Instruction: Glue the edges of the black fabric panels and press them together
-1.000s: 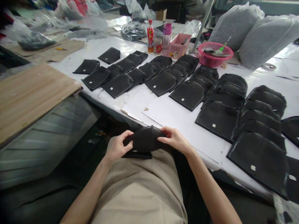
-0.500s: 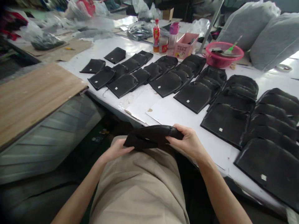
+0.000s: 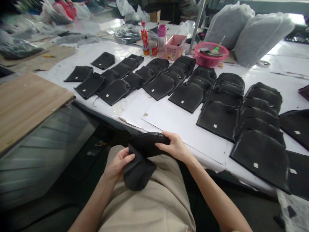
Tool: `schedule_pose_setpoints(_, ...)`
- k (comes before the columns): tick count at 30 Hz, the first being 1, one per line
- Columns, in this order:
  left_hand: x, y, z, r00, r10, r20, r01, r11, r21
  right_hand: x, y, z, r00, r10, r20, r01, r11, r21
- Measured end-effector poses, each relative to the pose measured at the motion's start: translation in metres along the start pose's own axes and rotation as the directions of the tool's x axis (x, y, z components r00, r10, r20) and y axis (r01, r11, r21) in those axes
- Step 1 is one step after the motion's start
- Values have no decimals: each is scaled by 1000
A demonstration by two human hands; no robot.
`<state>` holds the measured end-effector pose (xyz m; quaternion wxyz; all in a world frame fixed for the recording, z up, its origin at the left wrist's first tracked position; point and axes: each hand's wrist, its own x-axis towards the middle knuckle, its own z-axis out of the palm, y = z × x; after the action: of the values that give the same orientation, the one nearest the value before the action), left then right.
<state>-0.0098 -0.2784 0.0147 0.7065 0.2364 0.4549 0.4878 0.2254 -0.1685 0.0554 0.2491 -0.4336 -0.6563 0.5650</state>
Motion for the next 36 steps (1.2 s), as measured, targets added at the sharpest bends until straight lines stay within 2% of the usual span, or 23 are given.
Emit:
schedule_pose_setpoints(4,7,0,15,994,72,-78,-80,991,-103,1,6,6,1000,21,10,-22,999,24)
schedule_pose_setpoints(8,12,-1,24,993,88,-81,-98,986,-131,0,8,10,999,31,13,-31,999,15)
schedule_pose_setpoints(14,14,-6,26,991,118,-67,-128,978,-165,2,12,14,998,44,44,-46,997,57)
schedule_pose_setpoints(17,10,-7,23,983,172,-68,-175,983,-51,2,16,16,994,94,55,-101,987,128)
schedule_pose_setpoints(20,3,-7,14,946,303,-118,-263,927,268,1,20,18,981,171,92,-191,940,284)
schedule_pose_setpoints(21,2,-8,10,916,377,-134,-294,861,415,1,22,19,975,194,109,-220,912,346)
schedule_pose_setpoints(22,1,-9,4,869,472,-149,-317,762,564,1,24,20,969,212,129,-247,881,403)
schedule_pose_setpoints(23,1,-11,-1,799,578,-165,-321,642,696,1,26,21,963,226,148,-269,849,454)
schedule_pose_setpoints(24,2,-13,-8,708,682,-185,-300,527,795,1,27,22,957,236,167,-288,819,496)
schedule_pose_setpoints(25,3,-16,-14,608,764,-214,-264,450,853,1,29,24,952,243,185,-305,791,530)
schedule_pose_setpoints(26,5,-19,-20,524,810,-263,-236,434,870,1,30,25,947,248,204,-320,766,557)
schedule_pose_setpoints(27,8,-23,-25,484,808,-336,-230,488,842,1,32,26,943,249,219,-331,745,579)
schedule_pose_setpoints(28,10,-26,-29,511,749,-421,-244,597,764,1,33,27,941,247,231,-338,727,598)
schedule_pose_setpoints(29,12,-29,-32,601,635,-486,-258,729,634,2,34,28,939,243,241,-342,711,614)
schedule_pose_setpoints(30,14,-31,-34,716,486,-501,-250,849,465,2,35,29,939,238,249,-344,699,627)
schedule_pose_setpoints(31,15,-33,-34,815,335,-472,-214,932,291,3,36,29,940,234,249,-341,693,635)
schedule_pose_setpoints(32,15,-34,-33,877,215,-429,-168,975,144,3,37,29,943,234,238,-333,695,637)
schedule_pose_setpoints(33,14,-34,-31,905,141,-401,-137,990,39,3,38,29,947,239,213,-320,705,633)
schedule_pose_setpoints(34,13,-34,-29,909,114,-401,-135,991,-25,3,39,29,952,249,177,-304,722,621)
schedule_pose_setpoints(36,11,-32,-24,879,130,-459,-179,982,-65,1,42,29,960,267,87,-266,767,584)
